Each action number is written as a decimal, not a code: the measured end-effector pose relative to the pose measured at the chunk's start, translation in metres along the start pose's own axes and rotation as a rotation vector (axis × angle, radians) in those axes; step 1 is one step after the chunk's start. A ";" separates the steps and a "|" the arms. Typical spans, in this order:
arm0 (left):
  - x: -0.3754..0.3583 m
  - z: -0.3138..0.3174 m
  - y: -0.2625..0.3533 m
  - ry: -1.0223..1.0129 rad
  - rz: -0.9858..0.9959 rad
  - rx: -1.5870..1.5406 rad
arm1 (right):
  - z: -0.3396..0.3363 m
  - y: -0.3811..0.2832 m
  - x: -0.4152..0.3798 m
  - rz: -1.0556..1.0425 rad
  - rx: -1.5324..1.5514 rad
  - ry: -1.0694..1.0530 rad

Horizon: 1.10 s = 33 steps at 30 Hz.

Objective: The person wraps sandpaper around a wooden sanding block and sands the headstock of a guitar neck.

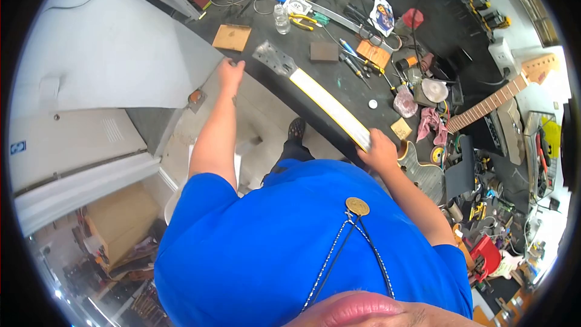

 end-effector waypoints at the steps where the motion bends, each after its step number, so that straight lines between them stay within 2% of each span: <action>1: 0.029 -0.009 0.007 0.001 0.028 0.076 | 0.000 0.000 0.001 0.013 -0.015 -0.012; 2: 0.051 -0.017 0.015 0.000 0.054 0.152 | 0.002 0.001 0.003 0.032 -0.017 -0.020; 4: 0.095 -0.024 0.061 -0.086 0.309 0.494 | 0.003 -0.004 0.009 0.065 -0.034 -0.040; 7: 0.095 -0.028 0.103 -0.259 0.685 0.851 | 0.003 -0.001 0.008 0.103 -0.059 -0.054; 10: 0.106 -0.007 0.101 -0.425 1.013 1.046 | 0.004 0.002 0.009 0.115 -0.064 -0.063; 14: 0.118 0.011 0.097 -0.499 1.136 0.952 | 0.006 0.002 0.009 0.156 -0.078 -0.099; 16: 0.122 0.011 0.101 -0.494 1.168 0.922 | 0.005 0.000 0.010 0.143 -0.086 -0.083; 19: 0.134 -0.002 0.094 -0.496 0.984 0.841 | 0.003 0.001 0.012 0.149 -0.082 -0.082; 21: 0.138 -0.015 0.094 -0.403 0.864 0.690 | 0.007 0.000 0.009 0.153 -0.077 -0.083; 24: 0.133 -0.015 0.077 -0.277 0.660 0.359 | 0.002 -0.003 0.010 0.135 -0.095 -0.084; 27: 0.077 -0.005 0.079 -0.277 0.610 -0.087 | 0.004 0.000 0.010 0.158 -0.065 -0.100; 30: -0.030 -0.026 0.127 -0.224 0.630 0.202 | 0.002 -0.002 0.013 0.155 -0.065 -0.119; 33: -0.065 -0.028 0.148 -0.207 0.642 0.268 | -0.006 -0.027 0.025 -0.023 -0.057 0.020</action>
Point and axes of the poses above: each hand's wrist, its own x-axis towards the middle knuckle, its own z-axis out of the palm, y = z × x, the point moved 10 cm from there along x, towards the middle knuckle, and after that the axes turned 14 degrees about x, right-handed, at the moved point
